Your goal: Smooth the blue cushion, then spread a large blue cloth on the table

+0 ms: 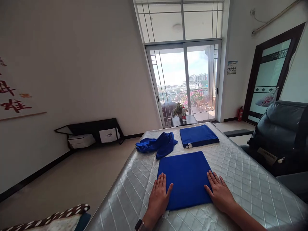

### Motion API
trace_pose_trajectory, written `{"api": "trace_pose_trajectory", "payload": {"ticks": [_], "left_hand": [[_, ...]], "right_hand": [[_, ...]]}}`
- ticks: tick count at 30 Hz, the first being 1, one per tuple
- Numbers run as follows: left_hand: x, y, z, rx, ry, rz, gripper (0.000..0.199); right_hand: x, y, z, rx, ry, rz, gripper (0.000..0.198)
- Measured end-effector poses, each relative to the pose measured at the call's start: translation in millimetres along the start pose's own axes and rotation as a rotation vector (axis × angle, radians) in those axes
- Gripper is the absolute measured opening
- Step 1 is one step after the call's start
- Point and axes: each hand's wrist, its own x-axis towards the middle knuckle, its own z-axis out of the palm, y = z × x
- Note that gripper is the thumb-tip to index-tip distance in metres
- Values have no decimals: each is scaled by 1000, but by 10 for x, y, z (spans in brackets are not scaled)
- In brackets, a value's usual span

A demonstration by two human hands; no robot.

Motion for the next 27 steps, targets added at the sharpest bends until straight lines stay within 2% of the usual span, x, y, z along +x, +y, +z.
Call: {"api": "trace_pose_trajectory", "payload": {"ticks": [3,7,9,11,13,15,17,19,24,27], "left_hand": [[2,284,-59,-39,-48,100,71],[52,975,-96,-125,-88,375,64],[112,1327,-68,-162,-83,466,62],[175,1585,-13,-186,-83,498,61],[216,1701,45,-196,-85,489,62],[223,1665,79,-197,-86,474,61],[197,1499,75,-181,-90,448,61],[144,1237,38,-147,-113,387,63],[-85,433,-24,-48,-172,130,72],[-227,94,5,-16,-164,27,74]], "right_hand": [[7,6,-13,7,-2,5,73],[4,23,-14,-8,-7,11,72],[0,35,0,-18,-8,5,69],[-2,49,17,-35,-16,-14,64],[-3,59,31,-43,-20,-30,61],[-1,64,33,-27,-17,-22,63],[3,61,22,0,-7,0,67],[9,54,3,12,-7,15,71],[25,41,-23,1,-34,20,72],[30,42,-8,3,-26,17,72]]}}
